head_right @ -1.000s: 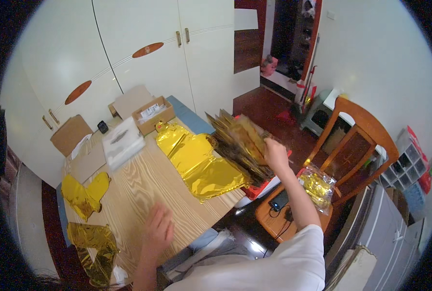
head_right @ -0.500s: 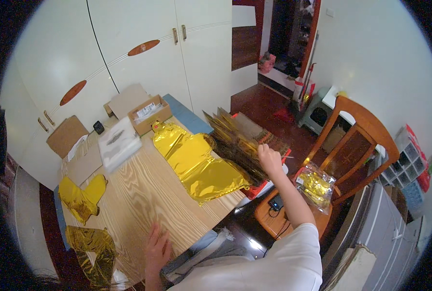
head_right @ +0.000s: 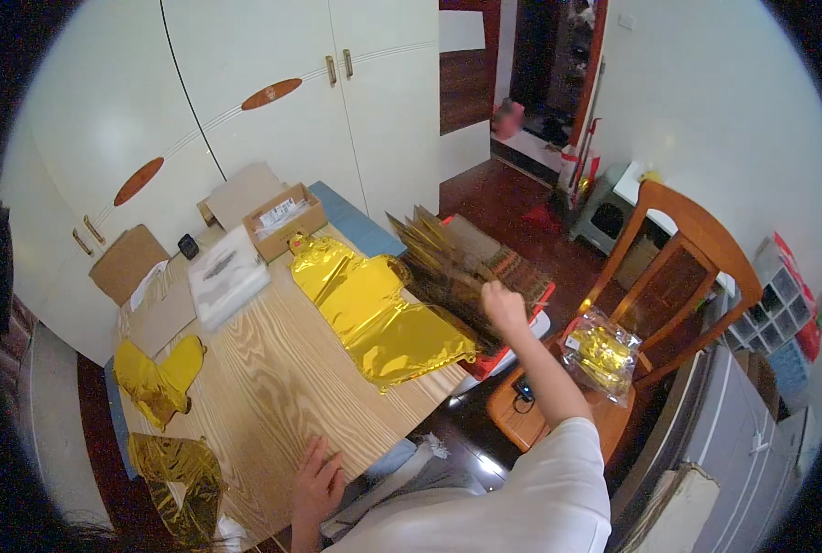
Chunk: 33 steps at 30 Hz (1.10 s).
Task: Folding and organizing gold foil items at a table for packaging.
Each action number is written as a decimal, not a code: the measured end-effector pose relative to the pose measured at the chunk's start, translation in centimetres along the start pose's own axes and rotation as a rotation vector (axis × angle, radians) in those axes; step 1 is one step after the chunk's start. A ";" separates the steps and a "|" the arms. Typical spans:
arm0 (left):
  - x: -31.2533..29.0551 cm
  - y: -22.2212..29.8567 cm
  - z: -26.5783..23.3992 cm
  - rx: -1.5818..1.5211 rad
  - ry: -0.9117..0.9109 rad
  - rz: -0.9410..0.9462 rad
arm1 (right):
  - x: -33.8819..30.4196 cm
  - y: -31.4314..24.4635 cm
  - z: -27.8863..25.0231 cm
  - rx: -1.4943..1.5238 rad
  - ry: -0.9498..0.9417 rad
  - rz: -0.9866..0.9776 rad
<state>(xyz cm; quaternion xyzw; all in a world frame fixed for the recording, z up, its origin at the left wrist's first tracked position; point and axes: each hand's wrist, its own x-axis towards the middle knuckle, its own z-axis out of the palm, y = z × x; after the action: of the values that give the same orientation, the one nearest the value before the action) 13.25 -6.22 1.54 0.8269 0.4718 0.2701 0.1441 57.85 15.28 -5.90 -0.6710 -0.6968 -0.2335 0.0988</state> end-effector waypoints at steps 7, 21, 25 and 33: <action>-0.9 -0.2 1.0 -0.009 0.028 0.056 | -3.2 -1.7 5.2 0.196 -0.206 0.091; -3.7 4.2 5.5 -0.816 -0.272 -0.318 | -17.7 -18.1 -18.0 2.168 -0.145 0.213; -7.3 2.1 7.0 -0.857 -0.359 -0.311 | -21.0 -25.2 -18.2 2.277 -0.445 0.114; -24.5 -8.3 6.3 -1.239 0.134 -1.005 | -19.8 -29.5 -17.3 1.499 -0.775 -0.574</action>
<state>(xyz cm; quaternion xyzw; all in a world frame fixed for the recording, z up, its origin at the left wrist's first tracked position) 1.08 -22.89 -15.27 0.2671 0.5595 0.4349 0.6531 27.47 -9.91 -5.44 -0.2616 -0.7920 0.5113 0.2070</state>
